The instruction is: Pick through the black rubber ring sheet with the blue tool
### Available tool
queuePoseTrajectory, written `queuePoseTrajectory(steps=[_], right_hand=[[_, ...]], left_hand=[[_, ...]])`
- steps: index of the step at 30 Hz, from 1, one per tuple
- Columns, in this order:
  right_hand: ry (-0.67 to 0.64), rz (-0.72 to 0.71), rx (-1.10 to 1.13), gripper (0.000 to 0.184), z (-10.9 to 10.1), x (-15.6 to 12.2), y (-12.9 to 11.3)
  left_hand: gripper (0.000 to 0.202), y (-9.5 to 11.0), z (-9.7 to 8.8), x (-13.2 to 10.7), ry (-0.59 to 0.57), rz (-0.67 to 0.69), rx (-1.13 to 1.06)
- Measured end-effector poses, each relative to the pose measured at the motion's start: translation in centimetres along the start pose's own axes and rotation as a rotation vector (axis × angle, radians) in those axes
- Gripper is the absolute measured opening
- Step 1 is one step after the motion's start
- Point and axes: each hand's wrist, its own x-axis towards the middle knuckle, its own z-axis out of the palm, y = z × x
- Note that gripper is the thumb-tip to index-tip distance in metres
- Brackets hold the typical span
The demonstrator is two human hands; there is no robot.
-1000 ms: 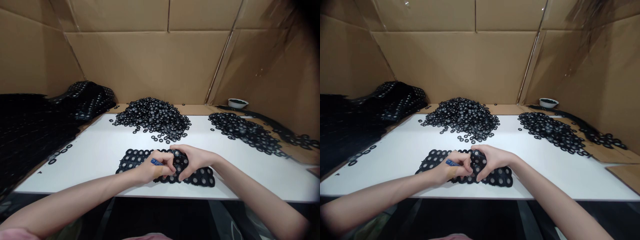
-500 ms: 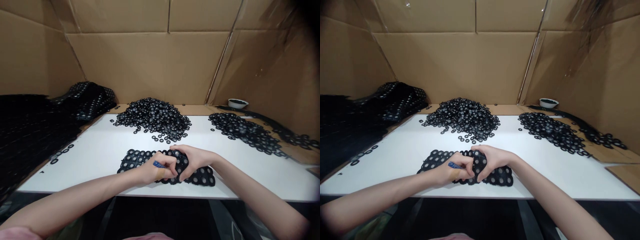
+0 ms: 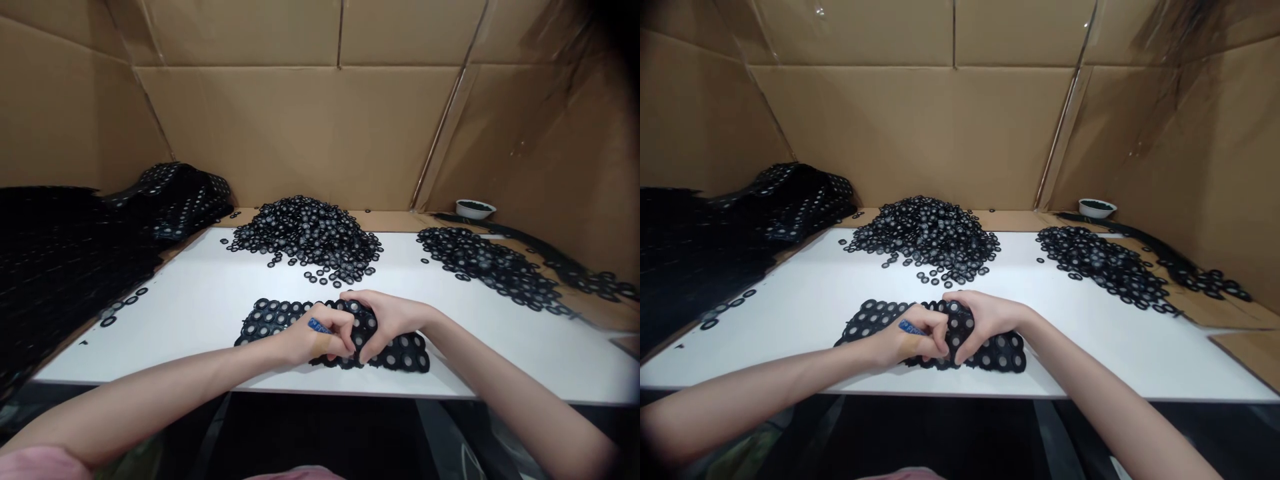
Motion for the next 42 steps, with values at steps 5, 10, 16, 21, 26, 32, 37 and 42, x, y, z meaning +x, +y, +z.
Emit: queuePoseTrajectory(steps=[5, 10, 16, 21, 26, 32, 37, 42], right_hand=[[-0.027, 0.007, 0.002, 0.111, -0.1, 0.1, 0.0], [-0.024, -0.058, -0.011, 0.1, -0.1, 0.2, 0.1], [-0.009, -0.102, -0.012, 0.095, -0.1, 0.2, 0.1], [-0.026, -0.044, -0.01, 0.104, -0.3, 0.2, -0.1], [-0.05, -0.053, -0.002, 0.1, -0.3, 0.2, -0.2], [-0.037, -0.107, -0.017, 0.087, -0.2, 0.3, -0.1], [-0.037, -0.03, -0.011, 0.101, -0.5, 0.0, -0.2], [-0.061, -0.086, -0.02, 0.083, -1.8, -0.5, 0.4]], left_hand=[[0.007, 0.0, -0.1, 0.2, -0.031, -0.03, -0.045], [0.008, 0.1, -0.3, 0.0, -0.08, 0.005, 0.062], [0.009, 0.1, -0.2, -0.1, -0.093, 0.021, 0.09], [0.007, -0.2, -0.2, 0.2, -0.032, -0.046, -0.031], [0.007, 0.0, -0.4, 0.2, -0.074, -0.029, 0.022], [0.008, 0.0, -0.3, 0.0, -0.125, 0.017, 0.063], [0.005, -0.1, -0.1, 0.1, -0.022, -0.053, -0.093], [0.011, 0.2, -1.5, 0.7, 0.113, 0.001, -0.201]])
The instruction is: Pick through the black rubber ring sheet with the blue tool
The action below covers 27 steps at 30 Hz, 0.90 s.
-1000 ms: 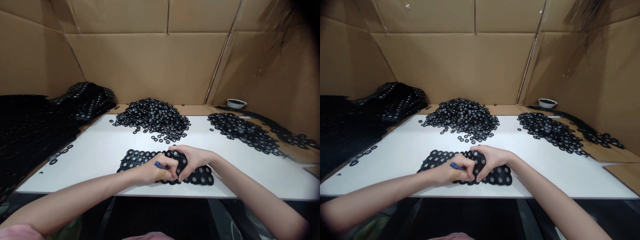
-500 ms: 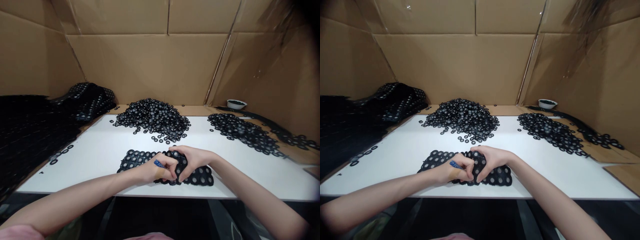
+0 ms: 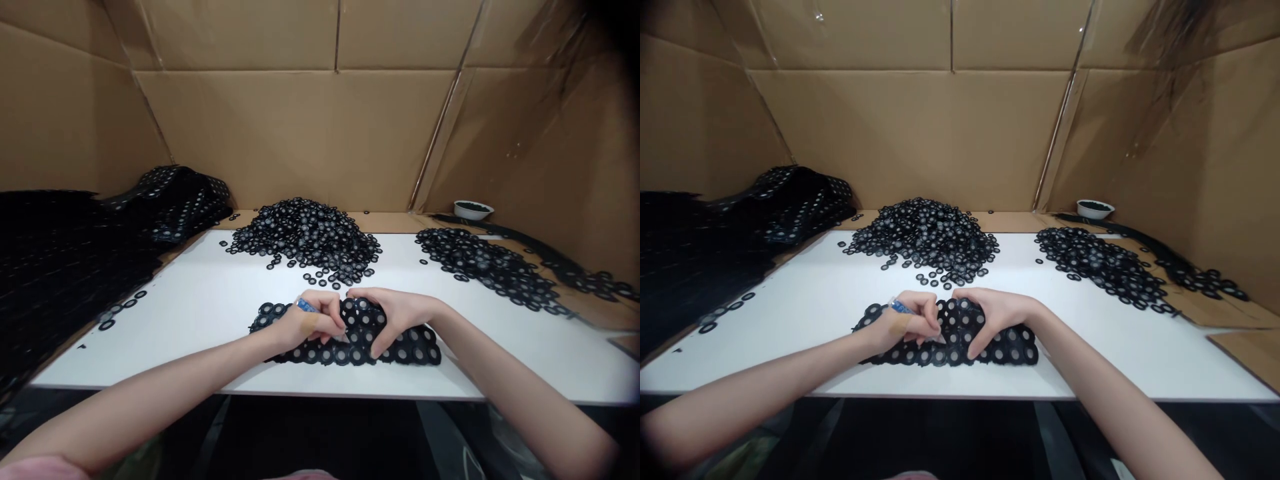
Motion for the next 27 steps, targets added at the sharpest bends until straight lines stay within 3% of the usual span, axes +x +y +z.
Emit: queuePoseTrajectory(steps=[7, 16, 27], right_hand=[[0.127, -0.03, 0.082, 0.028, -0.3, 0.5, 0.4], [0.251, -0.061, 0.077, 0.012, 1.7, 1.8, 1.2], [0.248, -0.047, 0.071, 0.008, 2.1, 2.0, 1.3]], left_hand=[[0.011, 0.4, -1.7, 0.9, 0.147, 0.122, 0.169], [0.009, 0.1, -1.7, 1.3, 0.13, 0.236, 0.41], [0.007, -0.8, -2.2, 1.7, 0.086, 0.268, 0.514]])
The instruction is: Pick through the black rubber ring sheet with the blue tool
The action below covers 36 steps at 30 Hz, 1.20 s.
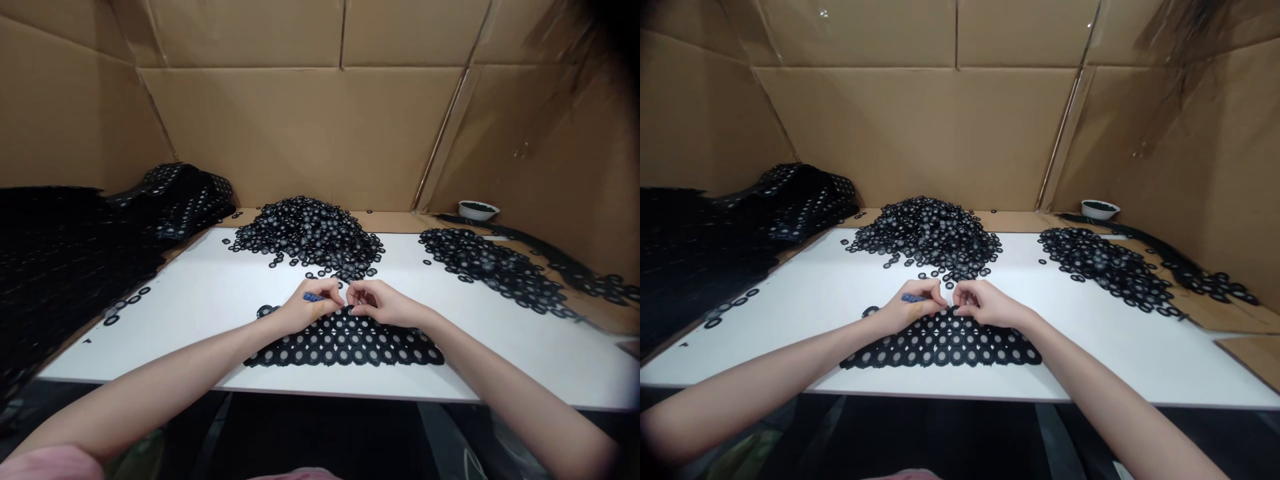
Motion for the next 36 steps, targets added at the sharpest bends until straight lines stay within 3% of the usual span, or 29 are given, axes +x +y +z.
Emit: queuePoseTrajectory(steps=[30, 36], right_hand=[[-0.003, -0.017, -0.008, 0.006, 0.14, 0.07, -0.2], [-0.039, 0.019, -0.041, 0.036, -0.54, -0.28, -0.01]], left_hand=[[0.007, -0.53, 0.42, 0.61, -0.12, -0.033, -0.065], [0.011, 0.16, 0.29, 0.47, -0.015, -0.072, -0.151]])
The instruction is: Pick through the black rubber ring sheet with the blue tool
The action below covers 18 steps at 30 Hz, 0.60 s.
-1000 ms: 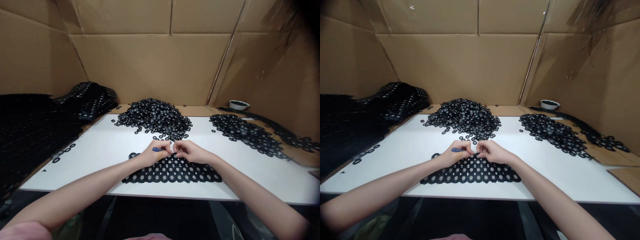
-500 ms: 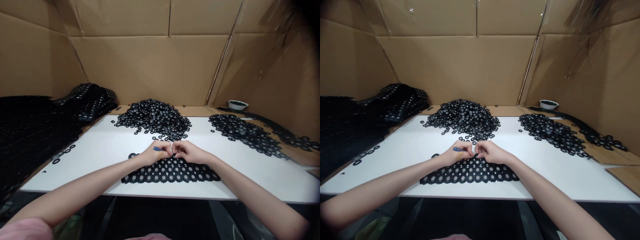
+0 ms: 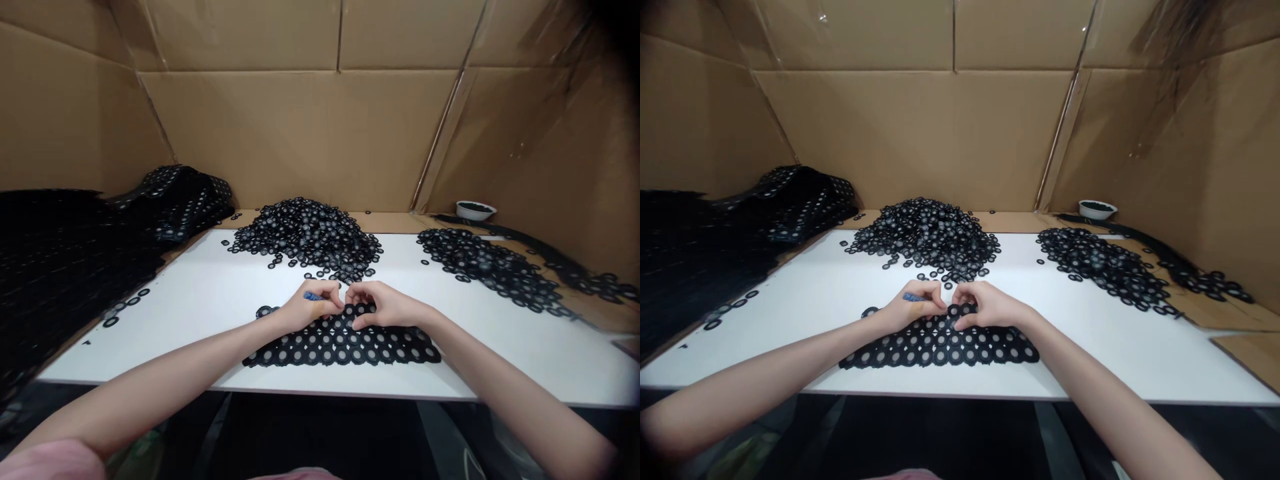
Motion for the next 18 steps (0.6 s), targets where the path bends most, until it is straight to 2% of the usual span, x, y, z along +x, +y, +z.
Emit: queuePoseTrajectory(steps=[4, 9, 18], right_hand=[[-0.006, 0.006, -0.073, 0.033, 0.1, 0.0, 0.0], [-0.029, -0.036, -0.042, 0.024, 0.2, 0.0, -0.3], [-0.029, -0.067, -0.062, 0.02, 0.3, 0.1, -0.4]], left_hand=[[0.014, 0.5, 0.1, -0.6, 0.07, -0.018, -0.072], [0.011, 0.6, 0.8, -1.2, 0.016, -0.015, -0.031], [0.011, 0.6, 0.9, -1.1, 0.013, 0.022, 0.08]])
